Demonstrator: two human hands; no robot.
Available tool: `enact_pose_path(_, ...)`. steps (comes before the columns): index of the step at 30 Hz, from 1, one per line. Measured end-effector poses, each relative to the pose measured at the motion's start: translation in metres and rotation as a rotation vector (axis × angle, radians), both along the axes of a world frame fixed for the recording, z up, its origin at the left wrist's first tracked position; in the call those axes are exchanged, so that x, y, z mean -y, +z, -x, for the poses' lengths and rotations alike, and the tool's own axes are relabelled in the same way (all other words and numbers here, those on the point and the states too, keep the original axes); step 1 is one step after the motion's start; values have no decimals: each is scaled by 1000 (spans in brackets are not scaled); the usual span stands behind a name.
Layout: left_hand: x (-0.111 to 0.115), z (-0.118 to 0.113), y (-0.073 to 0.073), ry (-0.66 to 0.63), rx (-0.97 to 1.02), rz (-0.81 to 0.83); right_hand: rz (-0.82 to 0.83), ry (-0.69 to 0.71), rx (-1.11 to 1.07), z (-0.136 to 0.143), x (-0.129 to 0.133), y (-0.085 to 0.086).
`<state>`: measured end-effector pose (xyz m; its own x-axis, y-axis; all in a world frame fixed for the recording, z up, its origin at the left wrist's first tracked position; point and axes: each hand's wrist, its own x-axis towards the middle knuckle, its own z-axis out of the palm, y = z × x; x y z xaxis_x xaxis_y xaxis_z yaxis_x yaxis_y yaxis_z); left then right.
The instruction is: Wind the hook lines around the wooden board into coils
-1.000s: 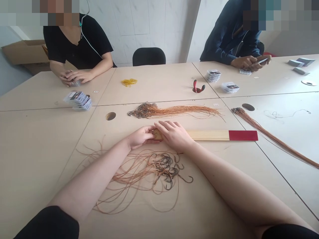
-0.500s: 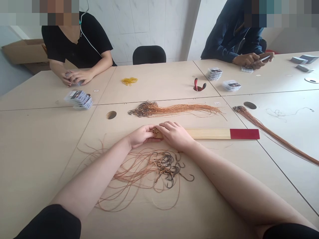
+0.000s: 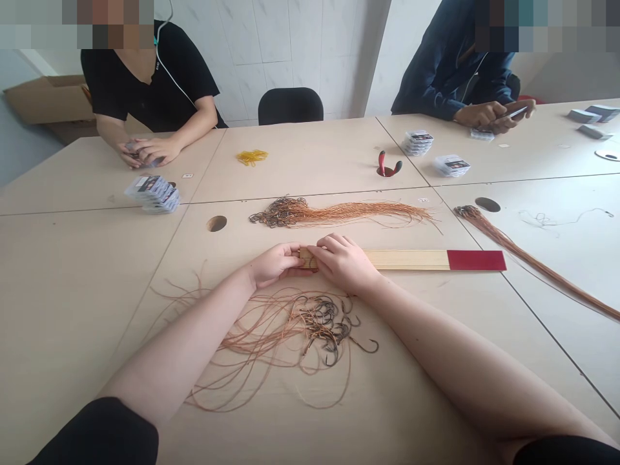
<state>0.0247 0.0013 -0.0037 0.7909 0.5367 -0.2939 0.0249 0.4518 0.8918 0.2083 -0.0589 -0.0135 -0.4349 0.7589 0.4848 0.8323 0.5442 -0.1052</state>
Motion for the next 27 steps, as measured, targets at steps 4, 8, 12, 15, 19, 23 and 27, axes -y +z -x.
enact_pose_path(4, -1, 1, -1, 11, -4, 10, -46, -27, -22, -1, 0, -2)
enact_pose_path(8, -1, 1, -1, 7, -12, 7, -58, -18, -26, -2, -1, -4)
enact_pose_path(12, -1, 1, -1, -14, -9, -3, -58, -8, -31, -3, -2, -5)
enact_pose_path(15, -2, 1, -2, -17, -6, 2, -37, -10, -47, -3, -2, -4)
enact_pose_path(19, -3, 2, -4, -10, -16, 13, 0, -5, -106, -2, -1, -2)
enact_pose_path(23, -3, 2, -5, 0, -23, 15, 21, -19, -119, -1, 0, 0)
enact_pose_path(27, -3, 2, -5, -17, -11, 4, 31, -28, -115, 0, 2, 1)
